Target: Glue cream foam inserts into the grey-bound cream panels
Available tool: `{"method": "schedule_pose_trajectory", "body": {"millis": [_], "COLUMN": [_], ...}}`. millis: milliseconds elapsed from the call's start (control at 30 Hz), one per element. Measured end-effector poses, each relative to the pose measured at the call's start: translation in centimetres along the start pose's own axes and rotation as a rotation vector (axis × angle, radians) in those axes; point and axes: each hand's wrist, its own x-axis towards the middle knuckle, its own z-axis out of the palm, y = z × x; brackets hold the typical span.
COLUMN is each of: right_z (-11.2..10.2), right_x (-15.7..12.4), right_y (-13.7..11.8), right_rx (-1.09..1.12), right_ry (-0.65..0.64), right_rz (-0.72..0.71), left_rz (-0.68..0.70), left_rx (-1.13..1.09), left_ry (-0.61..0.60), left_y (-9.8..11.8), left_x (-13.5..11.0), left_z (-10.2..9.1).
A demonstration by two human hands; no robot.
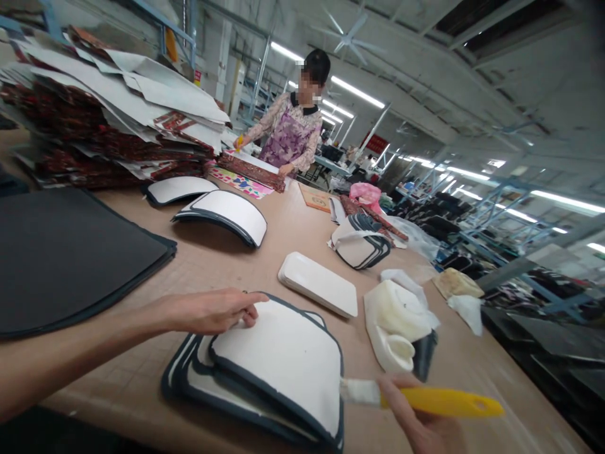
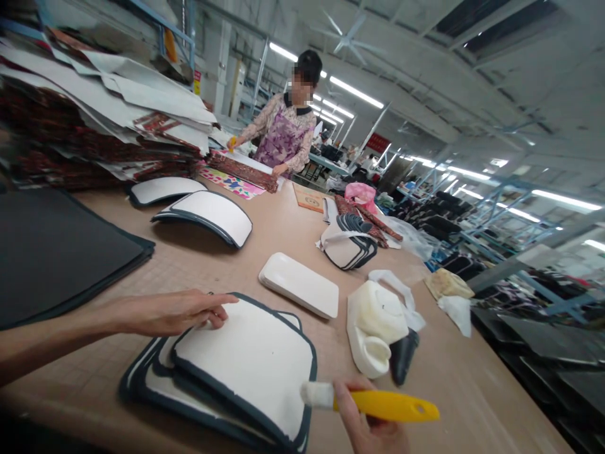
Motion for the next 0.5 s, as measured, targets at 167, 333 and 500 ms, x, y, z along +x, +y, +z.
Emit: {"method": "schedule_pose_trajectory", "body": {"millis": [167, 333, 500], "right_z": [5.4, 6.7, 1.5], "right_x": [4.9, 7.6, 6.6], "right_y": [-4.4, -2.4, 1.7], "right_rx": [0.270, 0.277, 0.124], "right_ry": [-0.226, -0.306, -0.114], "right_rz": [-0.205, -0.212, -0.075], "left_rz": [0.018, 0.004, -0.016], "left_rx": [0.038, 0.002, -0.010], "left_ry": [0.030, 0.041, 0.033], "left_y": [-0.7, -1.3, -0.8], "left_x": [0.0, 0.2, 0.3], "left_z": [0.3, 0.5, 0.3]}}
